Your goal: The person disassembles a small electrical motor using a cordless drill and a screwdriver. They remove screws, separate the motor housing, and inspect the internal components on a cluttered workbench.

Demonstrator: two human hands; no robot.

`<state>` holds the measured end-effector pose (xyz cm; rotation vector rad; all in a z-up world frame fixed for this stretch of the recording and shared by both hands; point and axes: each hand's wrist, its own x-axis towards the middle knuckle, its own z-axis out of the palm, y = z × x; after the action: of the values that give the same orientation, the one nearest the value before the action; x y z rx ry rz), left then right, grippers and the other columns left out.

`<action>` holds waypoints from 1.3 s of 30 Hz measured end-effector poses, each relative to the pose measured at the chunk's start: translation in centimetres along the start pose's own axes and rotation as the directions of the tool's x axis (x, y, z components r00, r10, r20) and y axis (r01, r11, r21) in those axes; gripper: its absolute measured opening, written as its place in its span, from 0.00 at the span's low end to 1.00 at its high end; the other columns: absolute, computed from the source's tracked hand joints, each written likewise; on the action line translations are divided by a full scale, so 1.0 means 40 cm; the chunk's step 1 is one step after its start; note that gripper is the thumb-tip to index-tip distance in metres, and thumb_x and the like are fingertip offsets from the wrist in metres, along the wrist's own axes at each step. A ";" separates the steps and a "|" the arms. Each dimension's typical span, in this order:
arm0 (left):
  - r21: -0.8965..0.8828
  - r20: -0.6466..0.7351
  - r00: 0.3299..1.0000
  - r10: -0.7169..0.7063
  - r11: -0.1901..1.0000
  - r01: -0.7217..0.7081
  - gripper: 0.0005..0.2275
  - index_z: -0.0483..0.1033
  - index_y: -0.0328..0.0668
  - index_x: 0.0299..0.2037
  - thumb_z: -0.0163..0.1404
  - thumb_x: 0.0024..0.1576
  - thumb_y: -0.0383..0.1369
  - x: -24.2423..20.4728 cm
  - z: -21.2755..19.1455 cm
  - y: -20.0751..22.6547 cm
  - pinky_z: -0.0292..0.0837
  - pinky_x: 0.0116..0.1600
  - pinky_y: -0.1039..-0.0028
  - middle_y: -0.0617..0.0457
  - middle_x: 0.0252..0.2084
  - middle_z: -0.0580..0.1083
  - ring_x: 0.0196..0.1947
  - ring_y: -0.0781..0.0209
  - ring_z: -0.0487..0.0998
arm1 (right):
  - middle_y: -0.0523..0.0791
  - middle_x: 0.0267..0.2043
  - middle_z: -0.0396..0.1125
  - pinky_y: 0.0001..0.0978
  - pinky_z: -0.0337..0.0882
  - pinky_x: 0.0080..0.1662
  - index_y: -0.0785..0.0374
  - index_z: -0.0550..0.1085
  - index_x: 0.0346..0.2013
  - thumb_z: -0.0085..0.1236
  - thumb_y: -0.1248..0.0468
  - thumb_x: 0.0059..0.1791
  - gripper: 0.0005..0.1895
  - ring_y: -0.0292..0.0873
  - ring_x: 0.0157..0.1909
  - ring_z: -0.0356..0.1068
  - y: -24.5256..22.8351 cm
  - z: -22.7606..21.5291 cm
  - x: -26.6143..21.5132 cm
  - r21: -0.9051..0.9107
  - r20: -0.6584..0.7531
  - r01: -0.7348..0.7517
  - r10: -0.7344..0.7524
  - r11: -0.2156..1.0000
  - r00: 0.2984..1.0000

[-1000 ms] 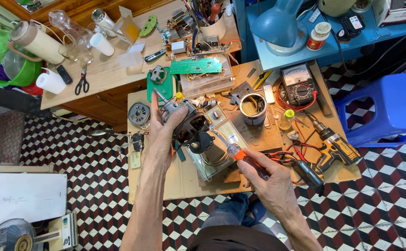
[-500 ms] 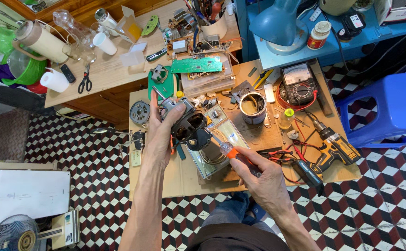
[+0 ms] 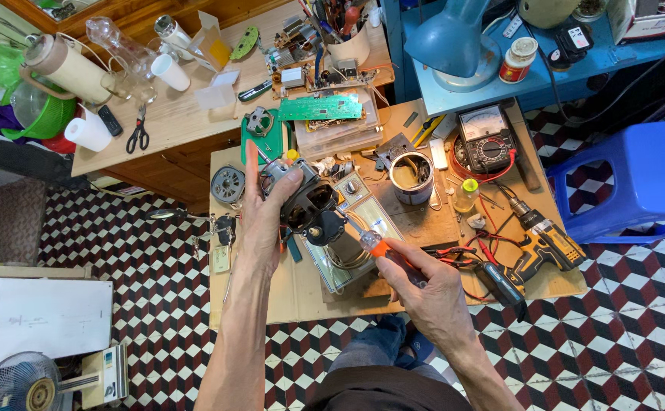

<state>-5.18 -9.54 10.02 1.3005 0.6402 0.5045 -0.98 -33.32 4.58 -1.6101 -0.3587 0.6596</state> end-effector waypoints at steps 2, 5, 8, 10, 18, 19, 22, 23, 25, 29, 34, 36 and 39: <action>-0.002 0.001 1.000 -0.005 1.000 0.005 0.46 0.40 0.59 0.78 0.58 0.50 0.34 0.001 -0.002 -0.003 0.78 0.55 0.69 0.46 0.58 0.71 0.51 0.58 0.78 | 0.41 0.26 0.73 0.22 0.68 0.27 0.60 0.77 0.57 0.59 0.58 0.49 0.23 0.30 0.23 0.68 -0.003 0.000 0.001 -0.001 0.000 -0.005 0.005 1.000 1.000; -0.033 0.005 1.000 -0.002 0.999 0.002 0.43 0.44 0.57 0.77 0.58 0.52 0.33 0.006 -0.005 -0.011 0.78 0.54 0.70 0.46 0.56 0.72 0.50 0.60 0.78 | 0.42 0.26 0.72 0.23 0.67 0.27 0.61 0.77 0.57 0.60 0.59 0.49 0.22 0.32 0.24 0.66 -0.011 -0.001 -0.002 -0.074 -0.025 0.034 -0.036 0.997 0.999; -0.032 0.032 0.999 0.030 0.999 -0.029 0.38 0.52 0.51 0.76 0.58 0.54 0.33 0.011 -0.009 -0.020 0.78 0.57 0.72 0.49 0.58 0.73 0.52 0.62 0.78 | 0.46 0.30 0.71 0.27 0.68 0.29 0.63 0.77 0.56 0.63 0.62 0.48 0.21 0.36 0.26 0.67 -0.023 0.004 -0.008 -0.300 -0.071 0.250 -0.283 0.921 0.957; -0.022 0.039 0.999 0.033 0.999 -0.032 0.35 0.58 0.51 0.74 0.58 0.55 0.34 0.011 -0.014 -0.024 0.77 0.56 0.72 0.48 0.57 0.73 0.51 0.62 0.77 | 0.48 0.38 0.72 0.28 0.73 0.31 0.65 0.73 0.55 0.63 0.64 0.48 0.21 0.37 0.30 0.74 -0.031 0.006 -0.011 -0.440 -0.044 0.478 -0.550 0.760 0.834; 0.114 0.026 0.999 -0.018 0.993 0.015 0.20 0.77 0.47 0.58 0.58 0.55 0.39 0.003 -0.022 -0.019 0.77 0.53 0.72 0.52 0.51 0.75 0.49 0.63 0.78 | 0.48 0.36 0.73 0.31 0.75 0.31 0.65 0.74 0.55 0.63 0.64 0.48 0.21 0.39 0.29 0.75 -0.040 -0.002 -0.007 -0.434 -0.017 0.461 -0.519 0.774 0.854; 0.105 0.033 0.999 -0.015 0.994 0.011 0.20 0.77 0.47 0.57 0.58 0.55 0.39 0.002 -0.022 -0.018 0.77 0.52 0.71 0.52 0.51 0.75 0.49 0.62 0.77 | 0.47 0.35 0.73 0.31 0.74 0.31 0.64 0.74 0.54 0.62 0.63 0.49 0.20 0.38 0.28 0.75 -0.036 -0.005 -0.007 -0.407 -0.025 0.453 -0.505 0.794 0.863; 0.105 0.050 0.999 -0.011 0.995 0.006 0.19 0.77 0.48 0.56 0.59 0.54 0.40 0.001 -0.025 -0.019 0.77 0.52 0.71 0.53 0.51 0.75 0.49 0.63 0.77 | 0.45 0.28 0.76 0.32 0.72 0.27 0.60 0.76 0.56 0.60 0.58 0.49 0.21 0.37 0.22 0.71 -0.018 -0.029 0.013 -0.142 0.037 -0.033 0.038 0.989 0.999; 0.108 0.057 0.998 -0.012 0.994 0.005 0.19 0.77 0.48 0.56 0.59 0.54 0.40 0.002 -0.027 -0.020 0.77 0.52 0.70 0.53 0.51 0.75 0.50 0.63 0.77 | 0.46 0.28 0.74 0.31 0.71 0.25 0.65 0.75 0.53 0.58 0.58 0.50 0.19 0.36 0.20 0.68 -0.009 -0.042 0.025 0.129 0.134 -0.148 0.131 0.981 0.982; 0.106 0.071 0.998 0.004 0.994 -0.011 0.19 0.77 0.48 0.56 0.59 0.54 0.40 0.001 -0.031 -0.024 0.77 0.53 0.70 0.53 0.51 0.75 0.51 0.63 0.77 | 0.48 0.27 0.71 0.30 0.69 0.22 0.73 0.74 0.48 0.55 0.59 0.53 0.18 0.33 0.16 0.62 0.013 -0.059 0.051 0.573 0.380 -0.411 0.214 0.709 0.900; 0.154 0.076 0.997 0.012 0.988 -0.024 0.20 0.77 0.49 0.56 0.59 0.55 0.41 0.006 -0.030 -0.027 0.76 0.56 0.71 0.51 0.51 0.78 0.51 0.62 0.78 | 0.49 0.25 0.70 0.24 0.65 0.17 0.68 0.71 0.49 0.55 0.55 0.52 0.19 0.29 0.11 0.59 0.041 -0.057 0.071 0.690 0.560 -0.636 0.302 0.346 0.772; 0.166 0.085 0.996 0.024 0.985 -0.038 0.22 0.76 0.48 0.60 0.58 0.55 0.42 0.006 -0.037 -0.024 0.72 0.59 0.72 0.52 0.53 0.77 0.53 0.64 0.77 | 0.48 0.26 0.69 0.27 0.67 0.20 0.72 0.69 0.51 0.55 0.59 0.51 0.21 0.31 0.15 0.61 0.016 -0.045 0.048 0.677 0.431 -0.511 0.277 0.530 0.859; 0.146 0.090 0.996 0.025 0.989 -0.038 0.23 0.75 0.48 0.60 0.58 0.55 0.42 0.008 -0.032 -0.024 0.72 0.59 0.72 0.52 0.53 0.76 0.53 0.64 0.77 | 0.48 0.26 0.69 0.27 0.69 0.22 0.72 0.71 0.53 0.56 0.59 0.49 0.23 0.31 0.16 0.61 -0.006 -0.049 0.047 0.615 0.392 -0.469 0.270 0.634 0.880; 0.161 0.070 0.997 0.030 0.986 -0.041 0.23 0.75 0.47 0.61 0.57 0.55 0.42 0.006 -0.031 -0.023 0.72 0.59 0.72 0.52 0.53 0.76 0.52 0.64 0.77 | 0.47 0.29 0.71 0.29 0.71 0.24 0.74 0.70 0.52 0.56 0.61 0.47 0.23 0.33 0.19 0.65 -0.034 -0.047 0.047 0.524 0.302 -0.421 0.301 0.740 0.905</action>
<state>-5.86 -8.68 8.91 1.4788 0.6131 0.4428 1.84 -33.51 5.58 -1.0205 0.0359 1.1182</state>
